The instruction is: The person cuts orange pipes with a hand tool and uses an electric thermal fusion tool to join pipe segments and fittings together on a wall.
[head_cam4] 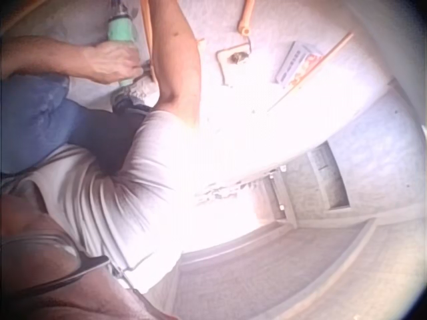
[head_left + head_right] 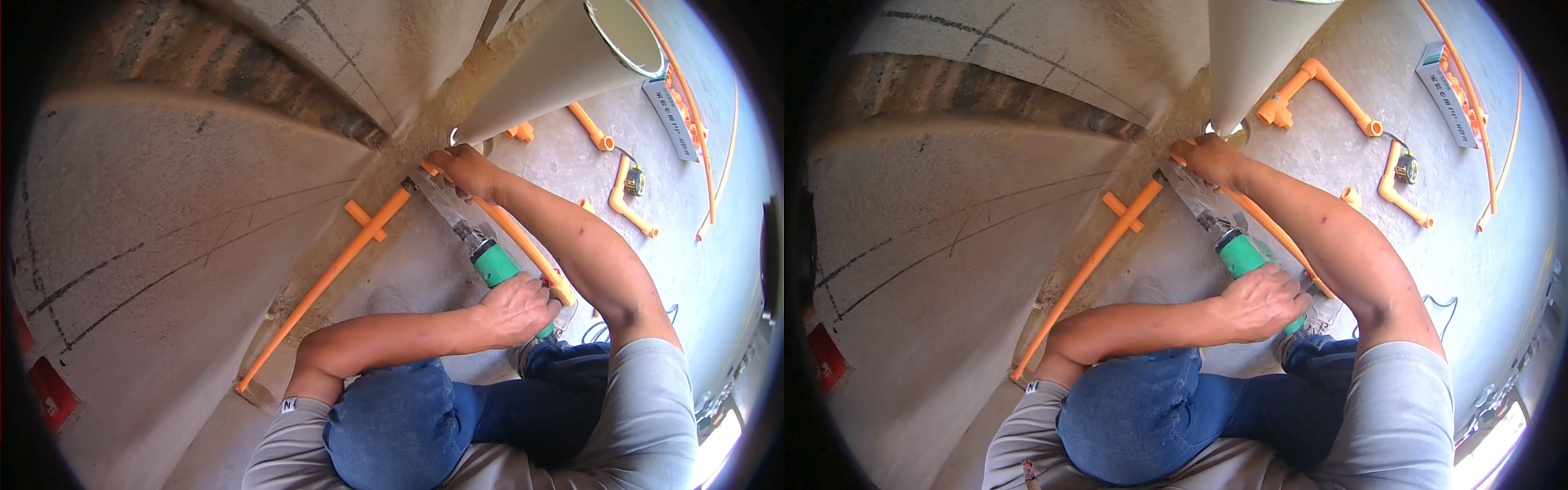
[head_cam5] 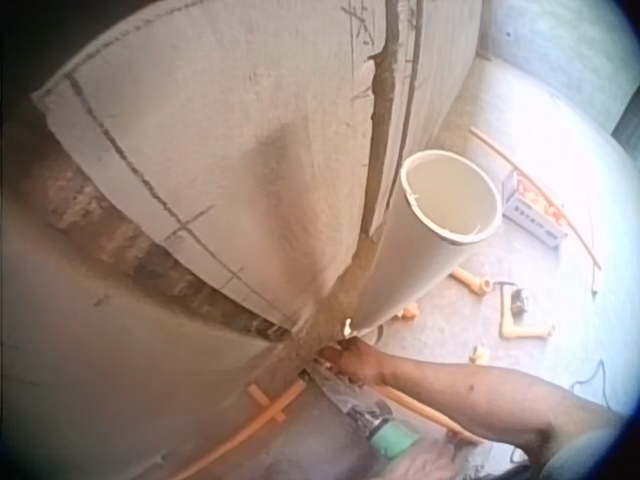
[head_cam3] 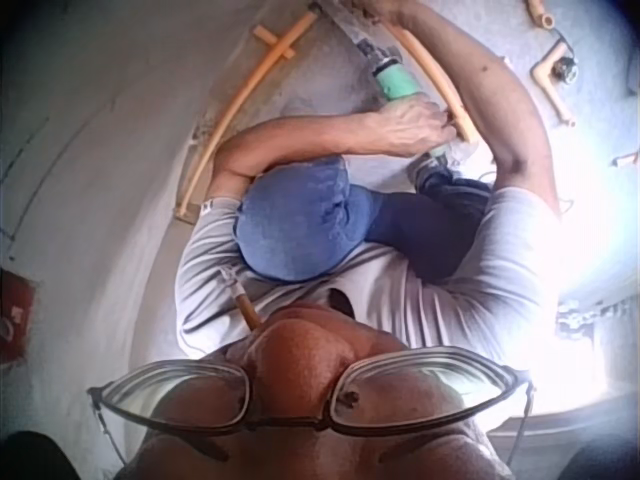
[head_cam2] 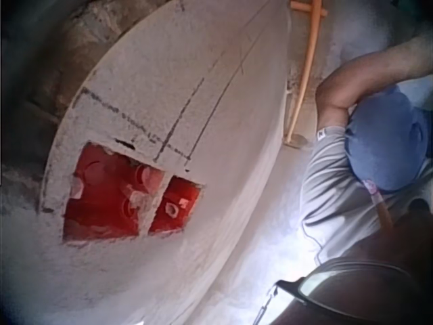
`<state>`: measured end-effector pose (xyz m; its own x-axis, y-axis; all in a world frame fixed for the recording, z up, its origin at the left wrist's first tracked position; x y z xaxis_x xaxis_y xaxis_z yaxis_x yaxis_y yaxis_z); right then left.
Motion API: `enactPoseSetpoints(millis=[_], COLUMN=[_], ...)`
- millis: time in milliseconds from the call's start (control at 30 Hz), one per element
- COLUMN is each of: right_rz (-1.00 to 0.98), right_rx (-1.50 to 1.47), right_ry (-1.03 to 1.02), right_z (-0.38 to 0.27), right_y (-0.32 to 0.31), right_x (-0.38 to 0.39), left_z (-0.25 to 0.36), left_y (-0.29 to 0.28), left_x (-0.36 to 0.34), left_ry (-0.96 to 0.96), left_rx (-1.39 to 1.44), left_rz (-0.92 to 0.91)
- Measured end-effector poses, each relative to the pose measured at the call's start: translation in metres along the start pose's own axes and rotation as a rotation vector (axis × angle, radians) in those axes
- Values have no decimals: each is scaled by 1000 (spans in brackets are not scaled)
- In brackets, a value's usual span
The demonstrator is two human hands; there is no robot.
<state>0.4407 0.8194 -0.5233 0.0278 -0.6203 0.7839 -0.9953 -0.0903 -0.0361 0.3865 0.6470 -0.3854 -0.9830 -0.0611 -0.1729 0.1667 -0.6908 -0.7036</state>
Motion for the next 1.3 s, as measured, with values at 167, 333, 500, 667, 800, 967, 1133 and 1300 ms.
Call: enactPoseSetpoints(millis=[167,333,500,667,800,967,1133,1300], right_rz=[-6,-7,11,-20,-17,-44,-35,-44], right_rx=[-24,-54,-38,-45,-44,-56,-64,-62], right_ry=[-4,0,-9,-5,-19,-22,-7,-25], right_z=[-5,0,0,2,0,0,-1,-1], right_y=[2,2,1,1,1,3,4,1], right_x=[4,1,0,-3,-4,-6,-5,-5], left_z=[0,1,-1,-2,-3,-3,-5,-5], left_y=[-9,-9,5,7,7,4,1,3], left_x=[2,0,-4,-4,-5,-7,-7,-10], left_ry=[-5,-5,-22,9,-9,-23,-54,-57], left_rx=[16,17,-16,-29,-7,2,2,11], left_rz=[-12,11,20,33,38,56,67,36])
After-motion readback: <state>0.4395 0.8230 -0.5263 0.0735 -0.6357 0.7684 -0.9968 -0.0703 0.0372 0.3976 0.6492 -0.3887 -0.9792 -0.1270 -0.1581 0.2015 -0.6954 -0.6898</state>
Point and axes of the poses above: each hand's wrist, its own x-axis away from the middle knuckle, its own y-axis out of the palm, z = x × y, the point moved 7 cm from there along -x, towards the middle knuckle, and after that the axes turned 2 degrees about x, right-handed, at the moved point
